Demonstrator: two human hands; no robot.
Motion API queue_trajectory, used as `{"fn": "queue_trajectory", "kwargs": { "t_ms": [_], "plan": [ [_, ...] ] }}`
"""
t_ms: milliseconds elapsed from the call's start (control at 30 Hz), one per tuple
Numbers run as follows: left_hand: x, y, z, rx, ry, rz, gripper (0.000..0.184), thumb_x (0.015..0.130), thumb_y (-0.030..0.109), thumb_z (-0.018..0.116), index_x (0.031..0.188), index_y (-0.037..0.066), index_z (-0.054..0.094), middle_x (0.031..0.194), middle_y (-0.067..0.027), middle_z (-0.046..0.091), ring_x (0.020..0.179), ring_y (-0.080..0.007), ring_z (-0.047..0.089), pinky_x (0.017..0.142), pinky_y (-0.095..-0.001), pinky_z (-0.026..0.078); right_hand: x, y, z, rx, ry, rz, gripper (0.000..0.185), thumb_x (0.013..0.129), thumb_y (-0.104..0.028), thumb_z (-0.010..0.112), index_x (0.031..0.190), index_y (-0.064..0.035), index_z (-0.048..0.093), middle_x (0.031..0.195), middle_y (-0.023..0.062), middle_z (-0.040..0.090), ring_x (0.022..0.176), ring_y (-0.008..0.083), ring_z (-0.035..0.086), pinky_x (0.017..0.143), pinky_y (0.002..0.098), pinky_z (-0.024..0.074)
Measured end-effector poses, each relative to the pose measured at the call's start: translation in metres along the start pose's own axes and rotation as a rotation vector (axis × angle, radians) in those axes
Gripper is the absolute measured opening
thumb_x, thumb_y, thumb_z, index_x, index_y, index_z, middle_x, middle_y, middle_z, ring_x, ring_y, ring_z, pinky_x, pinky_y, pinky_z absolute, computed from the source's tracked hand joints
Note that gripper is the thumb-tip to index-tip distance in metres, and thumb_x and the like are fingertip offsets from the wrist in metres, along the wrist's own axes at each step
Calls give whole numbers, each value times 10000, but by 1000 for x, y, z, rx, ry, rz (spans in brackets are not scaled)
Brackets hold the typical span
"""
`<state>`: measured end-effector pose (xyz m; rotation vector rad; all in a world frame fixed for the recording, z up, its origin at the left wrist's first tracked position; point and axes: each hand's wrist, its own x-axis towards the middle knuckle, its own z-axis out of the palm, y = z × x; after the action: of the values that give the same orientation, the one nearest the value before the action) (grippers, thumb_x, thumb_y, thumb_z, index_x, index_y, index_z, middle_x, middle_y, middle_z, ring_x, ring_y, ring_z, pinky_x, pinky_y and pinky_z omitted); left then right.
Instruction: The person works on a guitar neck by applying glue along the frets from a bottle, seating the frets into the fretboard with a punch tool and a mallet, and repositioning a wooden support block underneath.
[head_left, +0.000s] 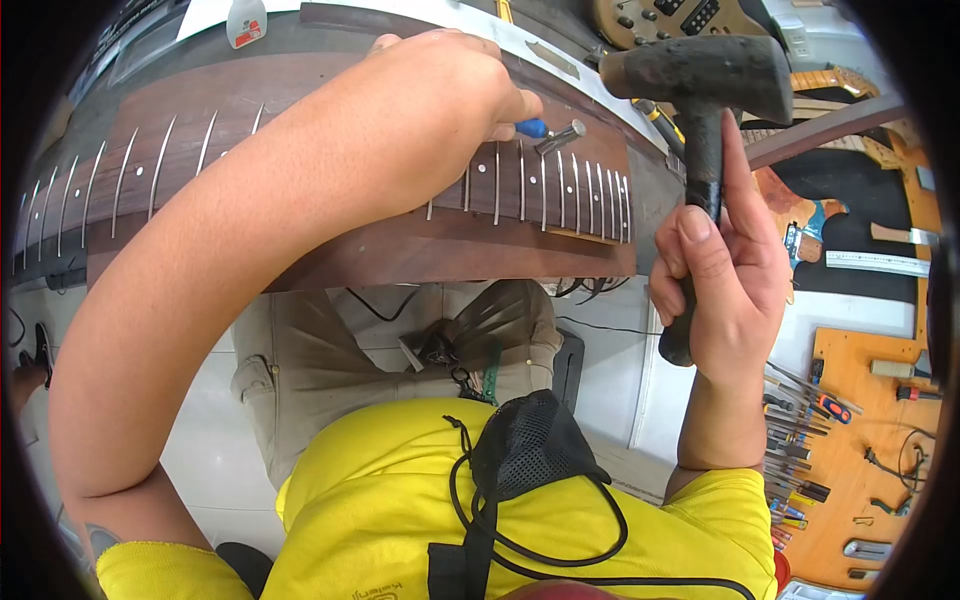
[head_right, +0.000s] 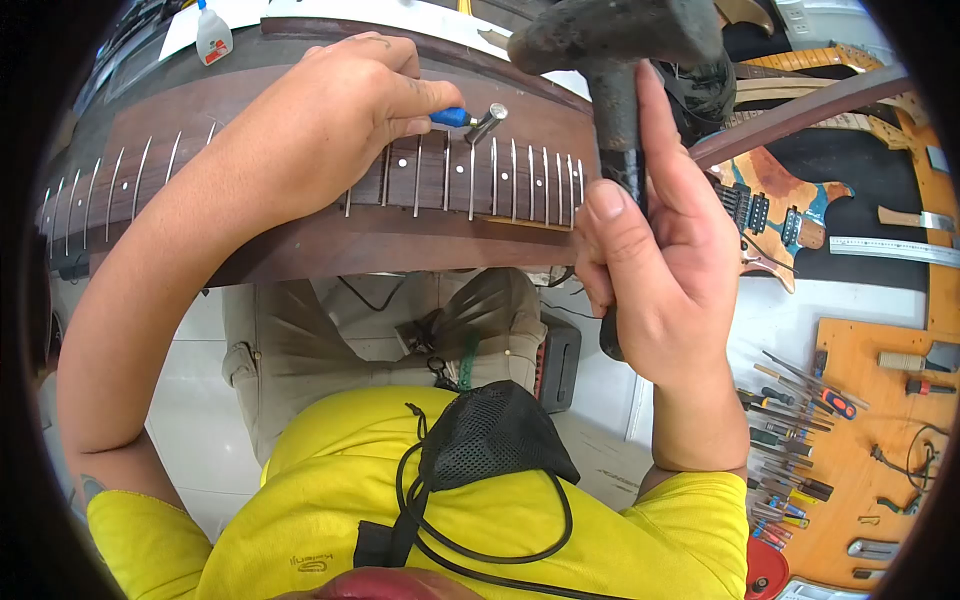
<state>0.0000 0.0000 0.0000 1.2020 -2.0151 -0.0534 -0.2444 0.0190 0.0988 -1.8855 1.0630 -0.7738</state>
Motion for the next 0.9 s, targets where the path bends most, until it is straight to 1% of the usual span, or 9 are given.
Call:
{"fn": "queue_trajectory", "kwargs": {
  "t_ms": [167,233,367,433,500,700,800,867,900],
  "plan": [
    [1,-5,-5,13,-33,0,240,901,64,695,1130,10,746,877,-199,620,881,-389,627,776,-466,496,0,5,4,121,39,-62,640,1041,-56,504,1630,-8,260,696,13,449,468,59,373,432,208,308],
    [1,-5,-3,18,-9,15,240,902,64,695,1130,9,745,874,-199,619,879,-388,627,775,-466,496,0,-7,-1,-29,-63,138,638,1021,-48,535,1613,5,303,702,6,457,491,47,369,434,196,296],
    [0,-5,-3,-22,-6,10,245,902,62,695,1135,5,743,866,-199,620,875,-387,627,775,-469,496,-4,-20,4,48,124,4,648,1016,-66,560,1610,9,313,704,-12,453,489,38,343,443,191,285],
    [-1,-5,-1,-21,-13,5,245,901,60,695,1135,2,742,864,-198,620,872,-387,626,775,-469,496,0,-19,3,129,98,-35,649,1018,-75,564,1612,4,314,695,-13,453,484,35,335,431,197,276],
    [0,-4,-3,-5,-22,16,245,901,57,695,1135,-1,740,862,-198,620,870,-388,625,774,-469,496,6,-17,2,-22,-77,168,650,1019,-90,568,1611,4,315,691,-5,461,480,34,349,411,199,273],
    [1,-6,-2,10,-3,1,260,922,68,683,1170,5,728,874,-200,630,859,-388,623,775,-458,499,0,-29,-7,27,127,18,616,1016,-67,517,1596,24,331,706,13,437,462,33,345,401,178,283],
    [6,-4,-9,-110,33,-173,253,962,95,650,1187,-2,713,906,-195,659,877,-386,630,799,-440,504,-4,-23,-29,86,106,23,617,1024,-69,510,1604,16,317,710,16,438,461,34,350,394,182,282],
    [8,9,-19,-267,21,-416,253,998,122,614,1196,-10,700,952,-202,689,919,-385,648,845,-416,511,-6,-11,-43,109,129,48,640,1021,-86,579,1605,1,332,696,-9,444,486,46,367,431,208,291],
    [6,6,-17,-266,19,-416,253,998,122,614,1196,-10,700,952,-202,689,919,-385,648,845,-416,511,-7,0,-56,110,129,49,640,1021,-86,579,1605,1,332,696,-9,444,486,46,367,431,208,291]
  ]
}}
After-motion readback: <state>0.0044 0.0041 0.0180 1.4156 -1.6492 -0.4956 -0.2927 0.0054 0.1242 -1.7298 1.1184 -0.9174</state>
